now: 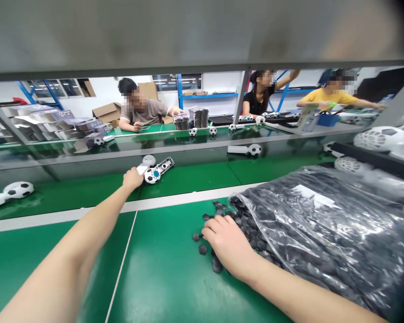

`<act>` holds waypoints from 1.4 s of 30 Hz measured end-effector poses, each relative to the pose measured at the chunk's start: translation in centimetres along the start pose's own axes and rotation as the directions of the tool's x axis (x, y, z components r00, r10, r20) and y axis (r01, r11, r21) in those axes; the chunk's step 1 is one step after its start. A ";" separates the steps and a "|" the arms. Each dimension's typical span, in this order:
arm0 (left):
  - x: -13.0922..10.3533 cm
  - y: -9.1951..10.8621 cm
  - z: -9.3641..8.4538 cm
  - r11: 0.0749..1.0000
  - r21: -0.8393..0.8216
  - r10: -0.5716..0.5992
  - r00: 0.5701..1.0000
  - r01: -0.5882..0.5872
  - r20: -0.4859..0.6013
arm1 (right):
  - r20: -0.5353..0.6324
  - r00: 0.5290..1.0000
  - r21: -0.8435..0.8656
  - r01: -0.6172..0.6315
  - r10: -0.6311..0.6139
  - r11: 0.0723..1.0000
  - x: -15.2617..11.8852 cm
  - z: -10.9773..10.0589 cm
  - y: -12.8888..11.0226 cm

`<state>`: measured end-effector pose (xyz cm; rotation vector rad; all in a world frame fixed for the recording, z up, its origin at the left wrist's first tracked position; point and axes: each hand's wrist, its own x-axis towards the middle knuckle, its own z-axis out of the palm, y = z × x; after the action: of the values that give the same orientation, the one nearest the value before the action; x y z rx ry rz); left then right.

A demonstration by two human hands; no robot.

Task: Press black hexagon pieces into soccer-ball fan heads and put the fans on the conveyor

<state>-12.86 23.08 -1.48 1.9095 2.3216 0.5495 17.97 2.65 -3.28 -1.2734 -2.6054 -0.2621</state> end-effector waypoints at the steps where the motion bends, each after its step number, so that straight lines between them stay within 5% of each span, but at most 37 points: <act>1: -0.6 0.1 -0.4 1.000 0.004 0.001 1.000 -0.001 -0.007 | -0.008 1.000 -0.002 0.008 -0.008 1.000 -0.1 -0.1 0.0; 5: -4.9 -0.9 -3.4 0.998 0.000 0.056 0.998 -0.056 -0.007 | -0.025 1.000 0.002 0.019 -0.019 1.000 -0.3 -0.4 -0.2; 10: -15.3 -3.5 -7.5 0.994 -0.053 0.094 0.995 -0.093 0.015 | 0.014 0.997 0.104 0.075 -0.077 0.992 -0.4 -0.7 -0.6; 15: -26.5 -4.7 -7.8 0.974 -0.148 0.196 0.966 -0.171 0.171 | 0.030 0.997 0.253 0.062 -0.072 0.966 -0.6 -0.8 -1.0; 18: -30.3 -4.8 -7.2 0.964 -0.156 0.254 0.922 -0.217 0.293 | 0.050 0.999 0.384 -0.001 -0.020 0.923 -0.7 -0.9 -1.2; 22: -30.6 -3.0 -7.0 0.947 -0.113 0.322 0.887 -0.302 0.329 | 0.087 0.996 0.500 -0.044 0.001 0.865 -0.9 -1.1 -1.4; 30: -26.1 3.7 -4.8 0.893 -0.268 0.442 0.816 -0.361 0.373 | -0.007 0.998 0.518 0.059 -0.064 0.853 -0.9 -1.6 -1.6; 37: -26.6 3.7 -3.3 0.901 -0.158 0.434 0.844 -0.404 0.316 | -0.070 0.997 0.696 0.070 -0.029 0.714 -1.4 -2.7 -3.1; 42: -26.9 4.0 -3.4 0.898 -0.129 0.440 0.844 -0.421 0.307 | -0.120 0.984 0.661 0.179 -0.132 0.729 -1.6 -3.1 -4.2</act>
<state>-4.26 -2.96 -1.25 2.2994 1.6607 0.2864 15.93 -1.90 -1.04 -0.7635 -2.3834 0.5674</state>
